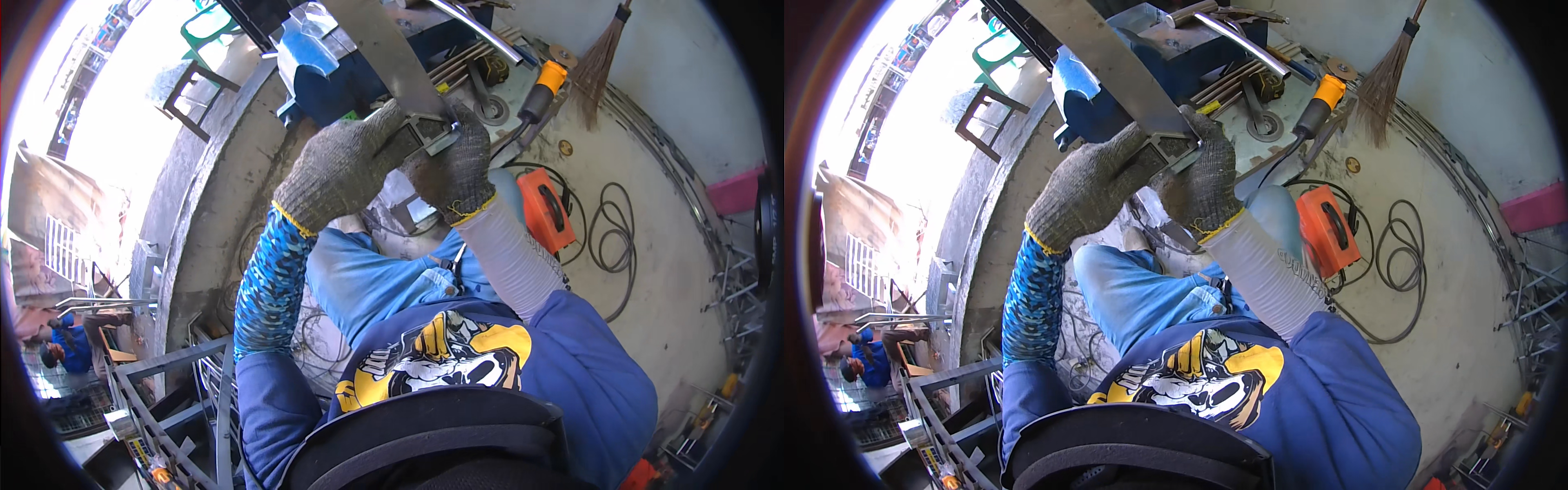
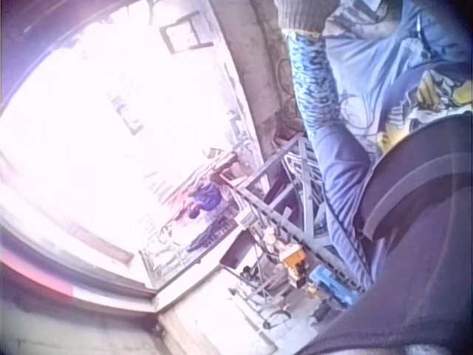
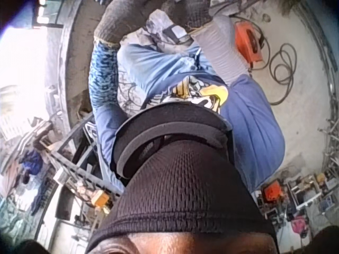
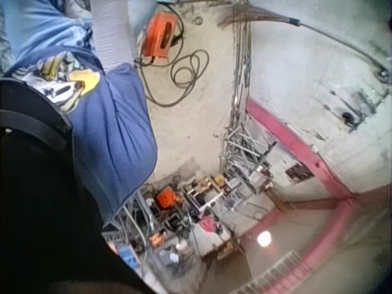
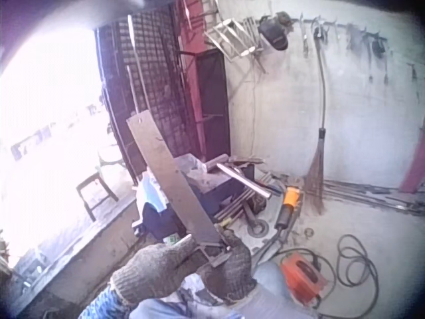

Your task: The person hammers a metal piece secured in a vise using a hammer, loosens the vise to remove the metal piece, and fits it against a metal bar by hand.

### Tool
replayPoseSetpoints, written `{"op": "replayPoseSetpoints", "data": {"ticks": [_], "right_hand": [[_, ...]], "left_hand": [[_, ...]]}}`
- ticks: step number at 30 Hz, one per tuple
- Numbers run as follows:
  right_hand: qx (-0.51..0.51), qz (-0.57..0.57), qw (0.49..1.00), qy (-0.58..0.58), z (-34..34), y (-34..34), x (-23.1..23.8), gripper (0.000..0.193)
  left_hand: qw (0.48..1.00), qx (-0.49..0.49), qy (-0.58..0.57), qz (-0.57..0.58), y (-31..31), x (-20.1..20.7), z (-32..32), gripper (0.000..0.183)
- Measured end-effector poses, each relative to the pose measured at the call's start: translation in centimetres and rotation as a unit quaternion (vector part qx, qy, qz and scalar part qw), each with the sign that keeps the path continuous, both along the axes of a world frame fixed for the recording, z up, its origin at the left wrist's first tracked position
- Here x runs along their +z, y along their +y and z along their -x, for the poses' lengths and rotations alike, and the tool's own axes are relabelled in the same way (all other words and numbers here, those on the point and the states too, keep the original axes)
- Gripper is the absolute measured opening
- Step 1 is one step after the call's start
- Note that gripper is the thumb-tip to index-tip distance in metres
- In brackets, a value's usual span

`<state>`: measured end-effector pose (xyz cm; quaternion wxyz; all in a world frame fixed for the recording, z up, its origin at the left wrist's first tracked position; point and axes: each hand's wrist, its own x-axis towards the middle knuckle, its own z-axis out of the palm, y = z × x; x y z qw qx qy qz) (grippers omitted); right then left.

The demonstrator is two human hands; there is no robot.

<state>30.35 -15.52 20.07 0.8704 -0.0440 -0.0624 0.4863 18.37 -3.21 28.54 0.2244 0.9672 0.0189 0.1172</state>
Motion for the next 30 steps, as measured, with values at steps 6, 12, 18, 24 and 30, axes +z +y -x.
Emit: {"op": "replayPoseSetpoints", "data": {"ticks": [6, 12, 18, 24, 30], "right_hand": [[-0.092, 0.028, 0.995, 0.027, 0.9, 0.6, 0.3, 0.042], [-0.097, 0.039, 0.993, 0.053, -0.1, 0.4, 0.1, 0.027], [0.007, 0.022, 0.998, 0.055, -0.8, -0.8, -1.2, 0.048], [-0.043, 0.039, 0.998, -0.030, 0.1, -1.0, -0.5, 0.047], [-0.105, 0.087, 0.989, 0.049, -0.3, 0.3, 0.6, 0.048]], "left_hand": [[1.000, -0.024, 0.006, -0.014, 0.4, -0.1, -0.8, 0.039], [0.999, -0.044, -0.009, -0.022, 0.1, -0.4, -1.3, 0.043], [0.997, -0.071, -0.015, -0.039, 0.7, -1.4, -1.6, 0.046], [0.996, -0.088, 0.016, -0.015, 0.6, -0.2, -1.8, 0.048], [0.998, -0.048, 0.027, -0.020, -0.1, 1.4, -2.0, 0.040]]}}
